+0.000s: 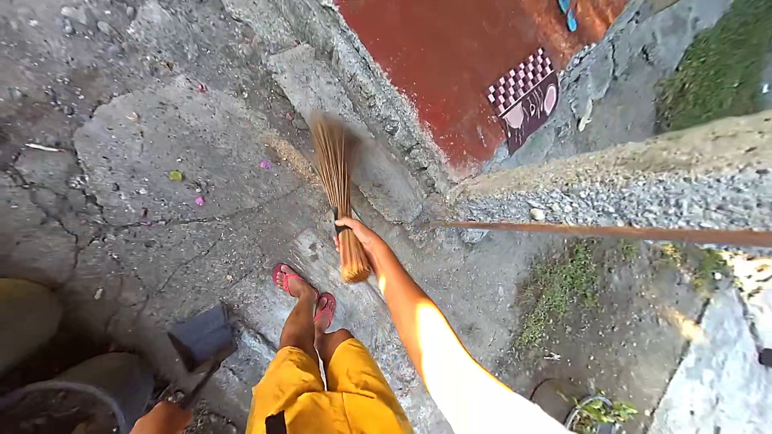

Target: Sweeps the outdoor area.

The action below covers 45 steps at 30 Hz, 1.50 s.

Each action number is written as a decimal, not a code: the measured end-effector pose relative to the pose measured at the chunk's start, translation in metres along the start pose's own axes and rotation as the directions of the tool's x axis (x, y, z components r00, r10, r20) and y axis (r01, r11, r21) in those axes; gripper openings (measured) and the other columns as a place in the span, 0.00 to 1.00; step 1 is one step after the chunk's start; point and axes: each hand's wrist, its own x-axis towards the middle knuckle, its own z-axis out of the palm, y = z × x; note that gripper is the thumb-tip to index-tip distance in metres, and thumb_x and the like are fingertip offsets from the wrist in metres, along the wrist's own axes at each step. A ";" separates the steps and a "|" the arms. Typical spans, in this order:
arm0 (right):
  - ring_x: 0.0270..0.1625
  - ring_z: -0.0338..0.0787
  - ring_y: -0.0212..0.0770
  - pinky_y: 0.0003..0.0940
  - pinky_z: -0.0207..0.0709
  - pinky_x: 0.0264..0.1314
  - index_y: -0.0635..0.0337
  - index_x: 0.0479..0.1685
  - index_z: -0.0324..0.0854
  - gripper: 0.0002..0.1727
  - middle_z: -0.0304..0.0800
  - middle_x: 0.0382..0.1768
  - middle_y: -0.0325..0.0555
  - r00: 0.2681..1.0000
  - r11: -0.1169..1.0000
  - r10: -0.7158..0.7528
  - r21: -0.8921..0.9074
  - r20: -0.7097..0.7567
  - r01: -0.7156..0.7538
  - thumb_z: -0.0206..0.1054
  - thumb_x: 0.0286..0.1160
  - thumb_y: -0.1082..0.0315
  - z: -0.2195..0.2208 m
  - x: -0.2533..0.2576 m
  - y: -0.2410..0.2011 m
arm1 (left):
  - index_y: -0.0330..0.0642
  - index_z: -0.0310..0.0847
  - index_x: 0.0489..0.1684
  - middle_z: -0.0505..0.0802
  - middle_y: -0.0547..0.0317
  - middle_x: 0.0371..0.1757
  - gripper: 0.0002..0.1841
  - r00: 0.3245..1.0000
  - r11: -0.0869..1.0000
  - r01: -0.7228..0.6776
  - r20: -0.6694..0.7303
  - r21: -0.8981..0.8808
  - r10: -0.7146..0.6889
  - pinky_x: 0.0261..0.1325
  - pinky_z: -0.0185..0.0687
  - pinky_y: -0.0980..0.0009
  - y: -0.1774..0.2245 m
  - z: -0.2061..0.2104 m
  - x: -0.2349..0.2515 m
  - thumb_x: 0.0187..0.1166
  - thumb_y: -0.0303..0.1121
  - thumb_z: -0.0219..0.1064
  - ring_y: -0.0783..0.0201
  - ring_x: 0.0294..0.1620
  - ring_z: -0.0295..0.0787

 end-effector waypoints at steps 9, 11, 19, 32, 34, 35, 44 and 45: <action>0.34 0.87 0.42 0.41 0.86 0.39 0.61 0.65 0.69 0.18 0.83 0.37 0.49 0.935 0.966 0.055 0.256 -0.350 0.039 0.55 0.89 0.57 0.114 -0.035 0.085 | 0.29 0.87 0.53 0.91 0.30 0.57 0.23 0.999 0.982 0.037 -0.002 -0.185 -0.038 0.62 0.81 0.32 -0.007 -0.029 0.000 0.77 0.45 0.71 0.34 0.61 0.90; 0.33 0.86 0.40 0.39 0.85 0.37 0.59 0.57 0.71 0.19 0.82 0.35 0.47 0.973 0.957 0.093 0.289 -0.212 -0.028 0.53 0.88 0.51 0.159 -0.015 0.063 | 0.30 0.87 0.53 0.91 0.30 0.58 0.23 0.998 0.974 0.055 0.002 -0.220 -0.056 0.62 0.81 0.31 -0.009 -0.033 -0.004 0.76 0.45 0.72 0.33 0.63 0.89; 0.24 0.85 0.39 0.36 0.85 0.29 0.58 0.43 0.74 0.12 0.83 0.25 0.45 0.902 0.873 0.368 -0.419 0.228 -0.250 0.52 0.84 0.60 0.167 0.016 0.043 | 0.30 0.86 0.57 0.90 0.27 0.60 0.22 0.989 0.892 0.087 0.143 -0.443 -0.026 0.66 0.78 0.30 -0.027 0.004 -0.024 0.82 0.44 0.67 0.31 0.66 0.86; 0.21 0.83 0.38 0.33 0.82 0.24 0.57 0.53 0.72 0.11 0.79 0.25 0.45 0.925 0.514 0.307 -0.779 -0.224 -0.359 0.59 0.85 0.60 0.212 0.082 -0.100 | 0.48 0.85 0.69 0.92 0.47 0.46 0.17 0.917 0.157 0.397 0.396 -0.904 -0.035 0.37 0.80 0.61 0.035 0.071 -0.031 0.88 0.43 0.63 0.60 0.31 0.84; 0.24 0.86 0.42 0.38 0.86 0.28 0.62 0.61 0.70 0.14 0.83 0.28 0.48 0.956 0.522 0.251 -0.811 -0.151 -0.265 0.61 0.83 0.66 0.198 0.065 -0.069 | 0.47 0.84 0.70 0.93 0.43 0.52 0.18 0.908 0.116 0.419 0.419 -0.900 -0.026 0.45 0.85 0.56 0.041 0.071 -0.028 0.87 0.41 0.64 0.55 0.39 0.90; 0.25 0.87 0.43 0.40 0.87 0.30 0.64 0.61 0.69 0.15 0.83 0.29 0.50 0.950 0.522 0.285 -0.809 -0.132 -0.269 0.62 0.81 0.68 0.191 0.048 -0.053 | 0.46 0.83 0.70 0.92 0.43 0.53 0.18 0.902 0.090 0.430 0.430 -0.898 -0.023 0.46 0.85 0.55 0.046 0.070 -0.027 0.87 0.40 0.64 0.55 0.40 0.90; 0.20 0.82 0.35 0.30 0.81 0.23 0.54 0.51 0.72 0.10 0.79 0.23 0.41 0.601 -0.069 0.673 -0.846 -0.430 -0.528 0.56 0.86 0.57 0.248 0.062 -0.061 | 0.43 0.86 0.64 0.92 0.44 0.51 0.16 0.876 0.103 0.482 0.481 -0.870 -0.041 0.47 0.86 0.56 0.058 0.055 -0.016 0.84 0.40 0.67 0.56 0.39 0.90; 0.19 0.81 0.35 0.30 0.80 0.22 0.56 0.51 0.72 0.10 0.79 0.23 0.41 0.712 0.007 0.593 -0.881 -0.377 -0.473 0.57 0.85 0.59 0.263 0.084 -0.064 | 0.43 0.86 0.64 0.92 0.45 0.50 0.16 0.872 0.098 0.490 0.489 -0.866 -0.039 0.46 0.86 0.57 0.057 0.055 -0.015 0.84 0.40 0.67 0.57 0.39 0.90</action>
